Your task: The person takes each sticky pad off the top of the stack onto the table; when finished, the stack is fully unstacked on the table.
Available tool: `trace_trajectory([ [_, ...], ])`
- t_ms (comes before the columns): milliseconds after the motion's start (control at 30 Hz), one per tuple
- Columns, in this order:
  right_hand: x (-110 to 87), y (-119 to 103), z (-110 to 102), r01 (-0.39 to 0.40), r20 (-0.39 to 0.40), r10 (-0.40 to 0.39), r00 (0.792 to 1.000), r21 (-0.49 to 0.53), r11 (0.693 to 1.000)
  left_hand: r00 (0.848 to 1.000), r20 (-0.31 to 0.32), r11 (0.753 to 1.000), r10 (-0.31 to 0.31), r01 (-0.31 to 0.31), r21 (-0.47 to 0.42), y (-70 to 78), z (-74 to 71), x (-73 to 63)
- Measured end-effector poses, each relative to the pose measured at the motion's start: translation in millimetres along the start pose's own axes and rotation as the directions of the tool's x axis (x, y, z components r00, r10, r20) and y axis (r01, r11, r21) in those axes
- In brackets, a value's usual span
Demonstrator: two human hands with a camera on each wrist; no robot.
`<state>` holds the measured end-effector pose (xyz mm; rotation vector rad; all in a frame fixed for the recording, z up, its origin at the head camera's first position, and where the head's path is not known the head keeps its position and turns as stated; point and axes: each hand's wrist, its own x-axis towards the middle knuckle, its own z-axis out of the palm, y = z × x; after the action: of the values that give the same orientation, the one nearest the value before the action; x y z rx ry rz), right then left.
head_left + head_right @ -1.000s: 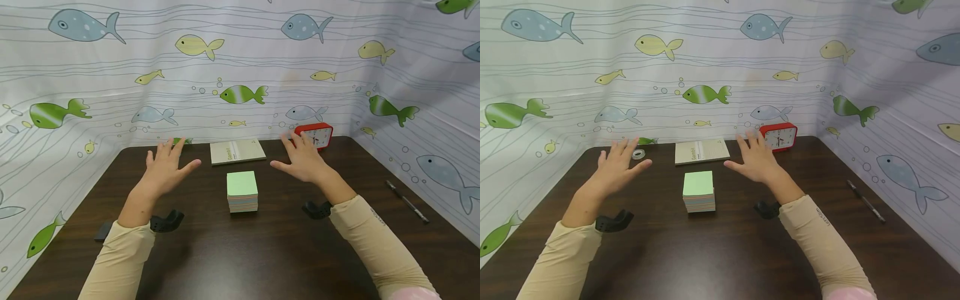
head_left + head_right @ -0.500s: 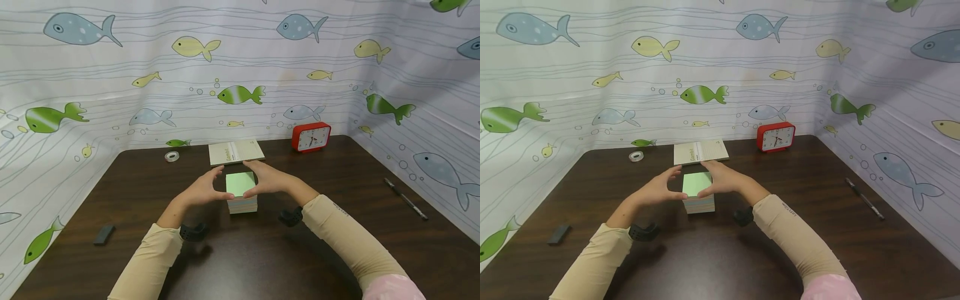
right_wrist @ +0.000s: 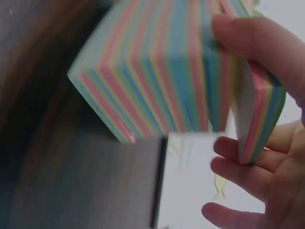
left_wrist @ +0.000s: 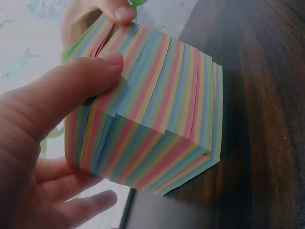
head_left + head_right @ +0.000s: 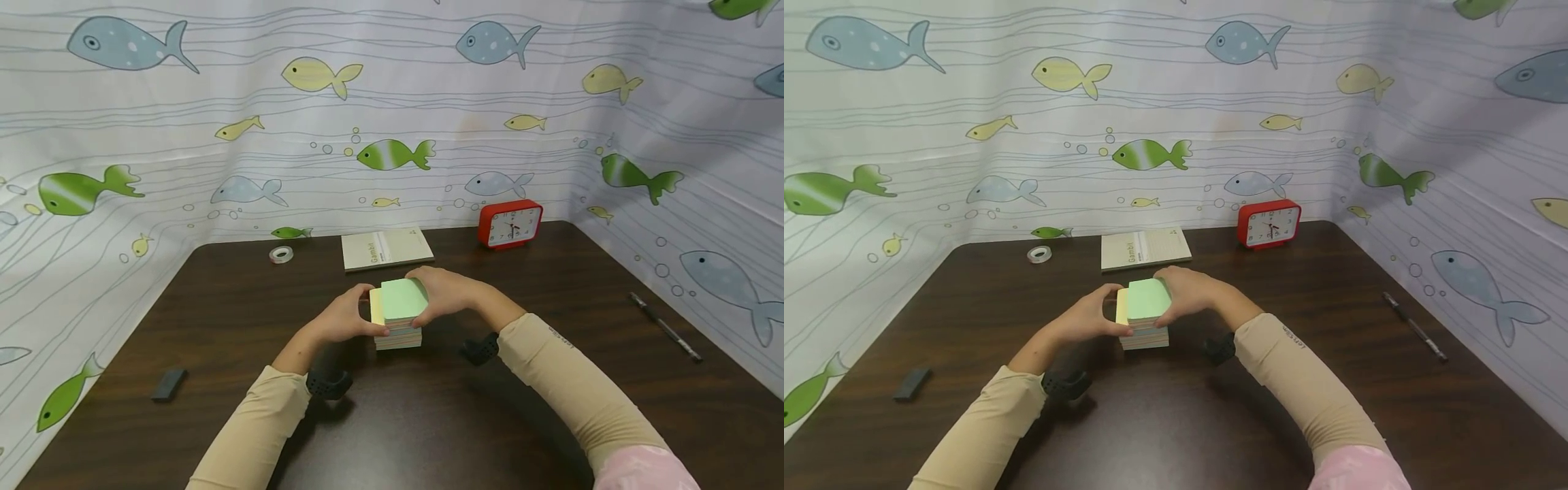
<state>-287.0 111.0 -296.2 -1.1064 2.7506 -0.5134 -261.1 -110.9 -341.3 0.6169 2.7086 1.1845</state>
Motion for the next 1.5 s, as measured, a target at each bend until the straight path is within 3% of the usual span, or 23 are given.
trace_trajectory([
  [267, -27.4, 31.8, -22.3, -0.068, -0.049, 0.071, 0.996, 0.075, 0.995, 1.0, 0.002, 1.0, -0.015, 0.015, -0.001, 2.0, -0.4, -0.5],
  [433, -40.7, 54.9, -20.8, -0.105, -0.05, 0.109, 0.993, 0.076, 0.992, 1.0, 0.004, 1.0, -0.017, 0.017, -0.015, 3.0, -1.1, -1.0],
  [800, -41.4, 81.6, 18.0, -0.15, 0.143, 0.148, 0.979, 0.006, 0.989, 1.0, 0.002, 1.0, -0.023, 0.023, -0.019, 0.9, 2.2, -1.9],
  [1033, -35.9, 71.7, 17.9, -0.211, 0.231, 0.217, 0.948, -0.052, 0.976, 1.0, 0.005, 0.999, -0.018, 0.018, -0.037, -0.6, 4.2, -1.9],
  [1267, -24.9, 34.4, -1.9, -0.097, 0.158, 0.088, 0.984, 0.049, 0.994, 1.0, 0.018, 0.999, -0.011, 0.012, -0.036, -0.2, 3.1, -1.4],
  [1500, -4.5, 1.0, 0.8, 0.01, 0.111, -0.014, 0.994, 0.036, 0.999, 1.0, 0.026, 0.998, 0.009, -0.007, -0.07, -0.6, 2.9, -0.4],
])
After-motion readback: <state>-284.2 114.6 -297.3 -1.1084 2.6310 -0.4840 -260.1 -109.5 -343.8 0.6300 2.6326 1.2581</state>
